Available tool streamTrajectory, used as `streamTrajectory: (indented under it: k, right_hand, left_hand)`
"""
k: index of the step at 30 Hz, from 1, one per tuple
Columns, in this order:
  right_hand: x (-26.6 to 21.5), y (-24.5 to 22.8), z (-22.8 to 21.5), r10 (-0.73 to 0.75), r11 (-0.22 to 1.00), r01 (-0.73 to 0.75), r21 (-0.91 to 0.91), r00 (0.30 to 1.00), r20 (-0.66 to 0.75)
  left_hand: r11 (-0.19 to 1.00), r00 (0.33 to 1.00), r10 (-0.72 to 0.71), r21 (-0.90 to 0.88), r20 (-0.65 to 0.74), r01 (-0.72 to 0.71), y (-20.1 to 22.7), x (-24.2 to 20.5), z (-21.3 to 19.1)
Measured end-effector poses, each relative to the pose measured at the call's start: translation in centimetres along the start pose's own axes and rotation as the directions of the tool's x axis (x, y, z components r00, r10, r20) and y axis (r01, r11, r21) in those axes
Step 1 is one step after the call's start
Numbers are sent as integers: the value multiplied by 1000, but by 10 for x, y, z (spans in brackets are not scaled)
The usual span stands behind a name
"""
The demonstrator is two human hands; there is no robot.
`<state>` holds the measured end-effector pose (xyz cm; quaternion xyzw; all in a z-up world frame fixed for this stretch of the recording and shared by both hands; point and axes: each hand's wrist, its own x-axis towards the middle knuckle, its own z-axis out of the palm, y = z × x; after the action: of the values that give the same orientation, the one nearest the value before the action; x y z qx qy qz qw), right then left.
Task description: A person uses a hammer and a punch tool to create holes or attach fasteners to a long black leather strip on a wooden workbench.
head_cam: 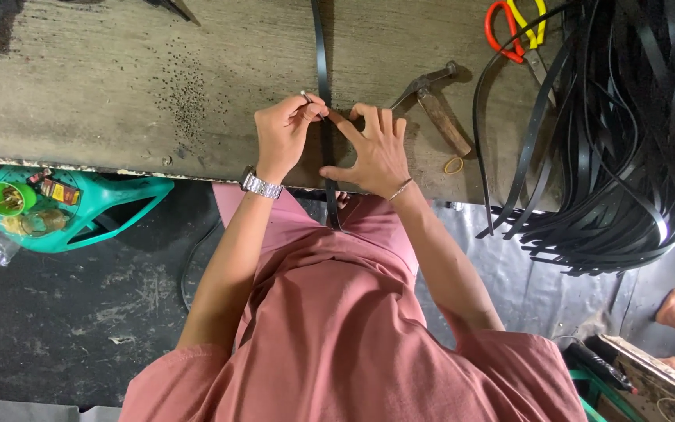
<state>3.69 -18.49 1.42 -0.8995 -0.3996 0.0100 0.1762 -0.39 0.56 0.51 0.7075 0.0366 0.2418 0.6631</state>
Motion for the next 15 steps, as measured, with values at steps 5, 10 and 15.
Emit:
streamTrajectory:
  k: [5,10,15]
  right_hand:
    - [2,-2,-2,-40,999,39,-18,997,-63]
    - [2,-2,-3,-44,999,44,-4,998,-55]
    - [-6,8,5,-44,998,48,41,995,-95]
  left_hand:
    - [996,1000,16,89,5,-16,-2,0,-1]
    - [979,994,114,172,1,-112,3,1,1]
    - [907,967,250,336,52,-252,-19,-8,3]
